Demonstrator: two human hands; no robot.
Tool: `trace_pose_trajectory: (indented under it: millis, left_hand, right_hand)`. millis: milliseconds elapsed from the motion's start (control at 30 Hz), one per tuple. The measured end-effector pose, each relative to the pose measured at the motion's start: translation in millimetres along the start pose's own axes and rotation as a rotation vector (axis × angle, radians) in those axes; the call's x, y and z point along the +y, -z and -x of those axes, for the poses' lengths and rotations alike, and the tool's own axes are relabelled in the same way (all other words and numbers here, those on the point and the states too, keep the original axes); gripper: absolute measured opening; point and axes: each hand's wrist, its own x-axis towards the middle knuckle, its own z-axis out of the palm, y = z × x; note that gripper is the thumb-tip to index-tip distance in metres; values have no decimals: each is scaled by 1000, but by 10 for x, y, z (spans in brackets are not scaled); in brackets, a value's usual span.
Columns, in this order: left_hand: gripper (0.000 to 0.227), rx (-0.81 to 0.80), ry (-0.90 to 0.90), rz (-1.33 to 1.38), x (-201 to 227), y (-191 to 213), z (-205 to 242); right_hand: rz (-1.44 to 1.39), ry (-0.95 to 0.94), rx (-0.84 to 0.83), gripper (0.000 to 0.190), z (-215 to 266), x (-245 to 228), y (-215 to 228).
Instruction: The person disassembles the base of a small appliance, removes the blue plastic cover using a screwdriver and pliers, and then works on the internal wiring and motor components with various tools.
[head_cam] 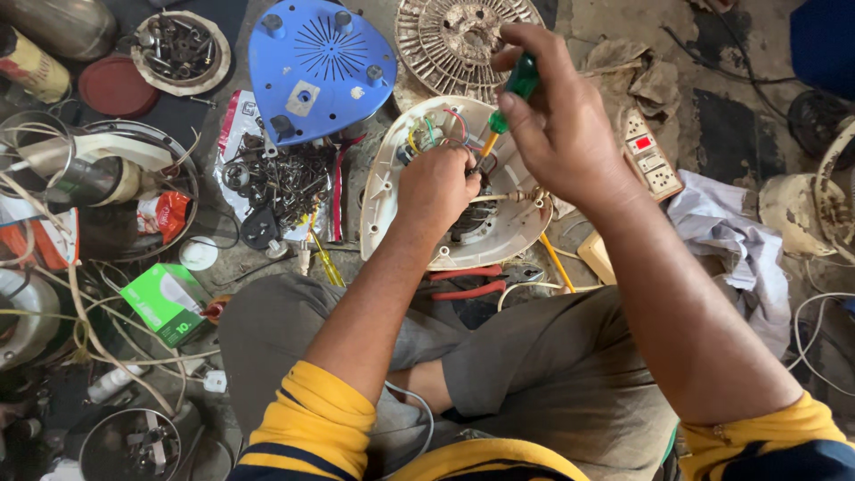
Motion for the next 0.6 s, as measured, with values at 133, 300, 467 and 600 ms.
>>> trace_pose_trajectory:
  millis: [133, 300, 467, 600]
  left_hand:
    - [22, 5, 1, 13, 10, 12, -12]
    - [21, -33, 21, 12, 4, 30, 10]
    - [21, 16, -12, 31, 10, 26, 7]
    - [19, 24, -10, 3, 6, 18, 10]
  right_hand:
    - [232, -9, 9, 47, -29, -85, 10]
    - [-177, -137, -65, 49, -52, -131, -6]
    - [232, 31, -32, 42, -60, -116, -10]
    - [200, -72, -41, 43, -76, -78, 6]
